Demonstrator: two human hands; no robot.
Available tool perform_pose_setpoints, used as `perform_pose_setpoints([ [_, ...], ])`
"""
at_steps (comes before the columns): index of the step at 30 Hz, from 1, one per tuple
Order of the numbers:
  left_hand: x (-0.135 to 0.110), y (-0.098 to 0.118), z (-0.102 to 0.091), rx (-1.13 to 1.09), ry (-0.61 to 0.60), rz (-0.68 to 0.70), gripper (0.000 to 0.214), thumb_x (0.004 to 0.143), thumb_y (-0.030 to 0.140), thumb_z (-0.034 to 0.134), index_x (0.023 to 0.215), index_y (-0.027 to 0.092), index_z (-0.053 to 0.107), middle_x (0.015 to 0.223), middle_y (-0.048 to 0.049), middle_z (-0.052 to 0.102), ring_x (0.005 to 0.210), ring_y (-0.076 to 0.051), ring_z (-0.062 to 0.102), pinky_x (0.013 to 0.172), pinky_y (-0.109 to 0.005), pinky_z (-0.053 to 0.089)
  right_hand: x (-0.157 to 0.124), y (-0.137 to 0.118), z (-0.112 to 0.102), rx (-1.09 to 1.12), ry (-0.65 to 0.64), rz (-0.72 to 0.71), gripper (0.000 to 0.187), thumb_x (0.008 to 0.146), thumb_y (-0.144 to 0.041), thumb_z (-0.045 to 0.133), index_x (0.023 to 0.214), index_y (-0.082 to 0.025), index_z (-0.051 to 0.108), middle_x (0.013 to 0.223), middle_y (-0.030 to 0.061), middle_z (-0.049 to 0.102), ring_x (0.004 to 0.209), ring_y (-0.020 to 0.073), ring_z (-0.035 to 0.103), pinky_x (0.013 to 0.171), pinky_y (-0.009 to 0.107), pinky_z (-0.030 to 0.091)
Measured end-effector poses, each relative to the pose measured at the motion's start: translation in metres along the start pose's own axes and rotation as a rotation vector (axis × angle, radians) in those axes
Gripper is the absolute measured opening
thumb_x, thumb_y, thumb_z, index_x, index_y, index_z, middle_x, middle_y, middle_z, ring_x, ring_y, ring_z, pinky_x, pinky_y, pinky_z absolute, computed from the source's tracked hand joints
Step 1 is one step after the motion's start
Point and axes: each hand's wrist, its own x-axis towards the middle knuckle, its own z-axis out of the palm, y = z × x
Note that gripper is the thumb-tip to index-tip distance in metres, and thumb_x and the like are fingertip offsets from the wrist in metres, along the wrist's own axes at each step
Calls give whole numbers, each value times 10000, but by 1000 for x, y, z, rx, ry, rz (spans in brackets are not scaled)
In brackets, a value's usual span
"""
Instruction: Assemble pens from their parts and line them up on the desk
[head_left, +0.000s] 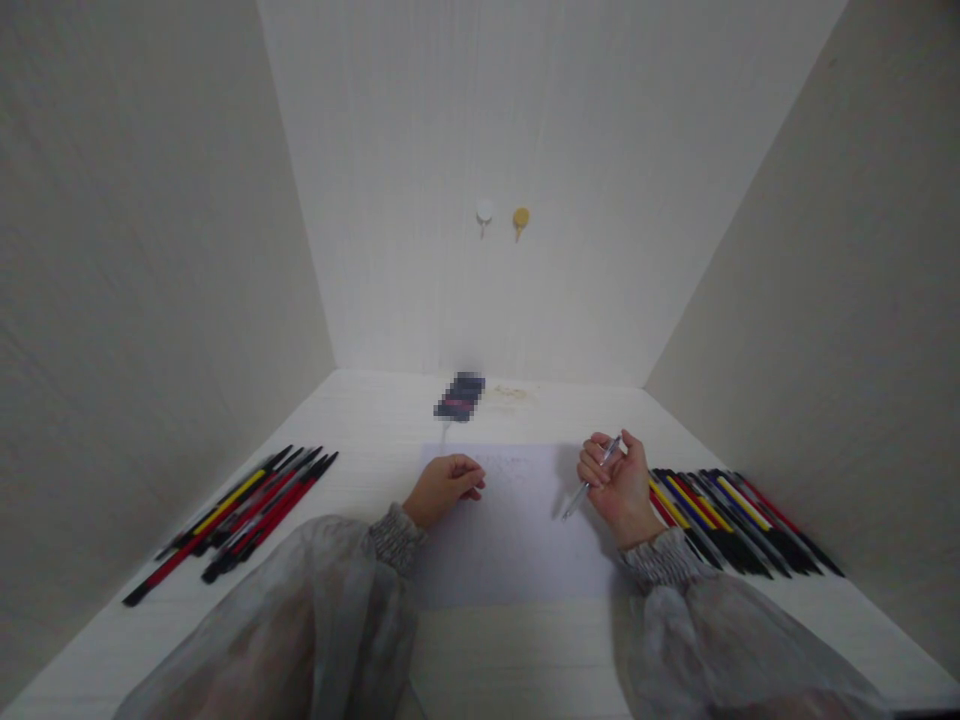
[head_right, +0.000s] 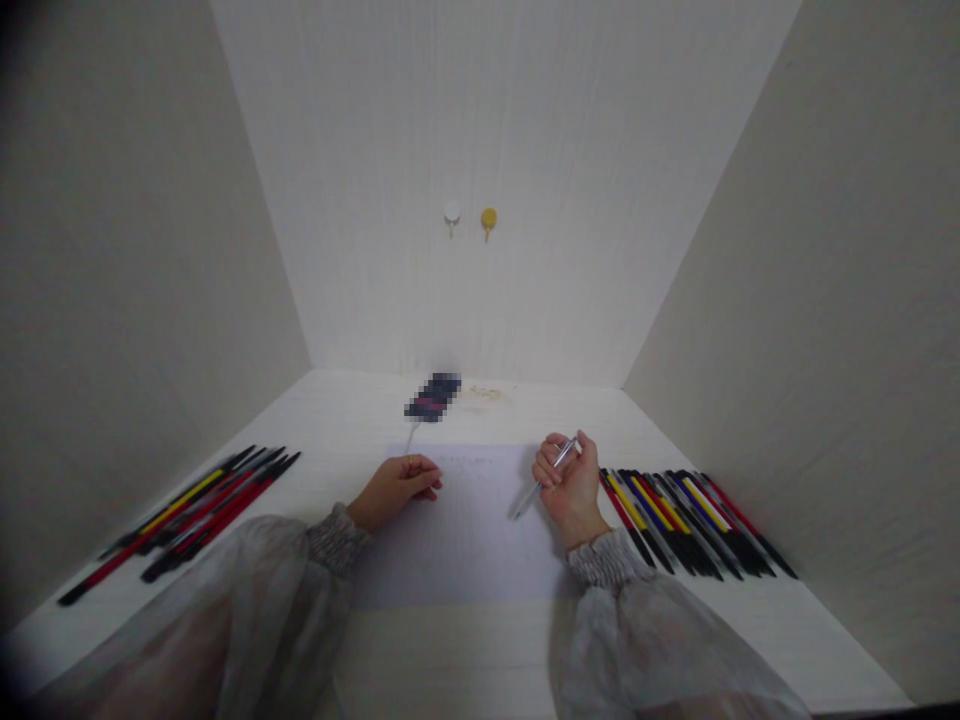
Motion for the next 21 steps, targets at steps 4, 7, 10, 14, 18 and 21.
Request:
perform_pose_setpoints([
  [4, 0, -1, -1, 19, -4, 12, 212, 658, 327, 569, 700, 121, 547, 639, -23, 605, 520, -91, 566, 547, -221, 455, -1, 1, -1, -31, 0, 7, 208, 685, -287, 414, 595, -159, 551, 408, -62, 347, 270, 31, 214, 247, 149, 178],
  [7, 0, 0, 0, 32, -3, 9, 215, 656, 334, 568, 699, 124, 547, 639, -21, 607, 520, -94, 567, 548, -225, 458, -3, 0, 1, -34, -2, -16, 203, 686, -307, 425, 644, -163, 563, 424, -63, 358, 281, 33, 226, 253, 150, 196],
  [10, 0, 0, 0, 30, -1, 9, 216, 654, 334, 568, 700, 124, 543, 634, -19, 606, 516, -94, 566, 550, -229, 459, -2, -1, 4, -44, 37, -58, 223, 699, -321, 468, 551, -163, 520, 503, -29, 462, 296, 16, 230, 264, 152, 218],
  [14, 1, -3, 0, 62, -7, 18, 219, 659, 340, 558, 704, 127, 544, 647, -25, 611, 534, -103, 573, 566, -240, 459, 0, 1, 8, -121, 62, -115, 352, 670, -220, 542, 372, -153, 368, 620, 15, 569, 375, 22, 365, 363, 172, 348],
  [18, 3, -10, -2, 152, -19, 62, 228, 668, 355, 543, 723, 134, 555, 673, -33, 624, 576, -123, 590, 592, -254, 458, -2, 10, 11, -375, 59, -143, 390, 756, -443, 418, 543, -155, 571, 543, 31, 571, 462, 94, 490, 447, 231, 402],
  [21, 4, -13, -3, 203, -23, 86, 238, 674, 366, 532, 736, 138, 562, 693, -38, 633, 605, -133, 598, 614, -258, 451, -6, 17, 13, -603, 25, -105, 435, 763, -498, 395, 731, -126, 617, 394, -9, 496, 348, 81, 420, 376, 214, 337],
])
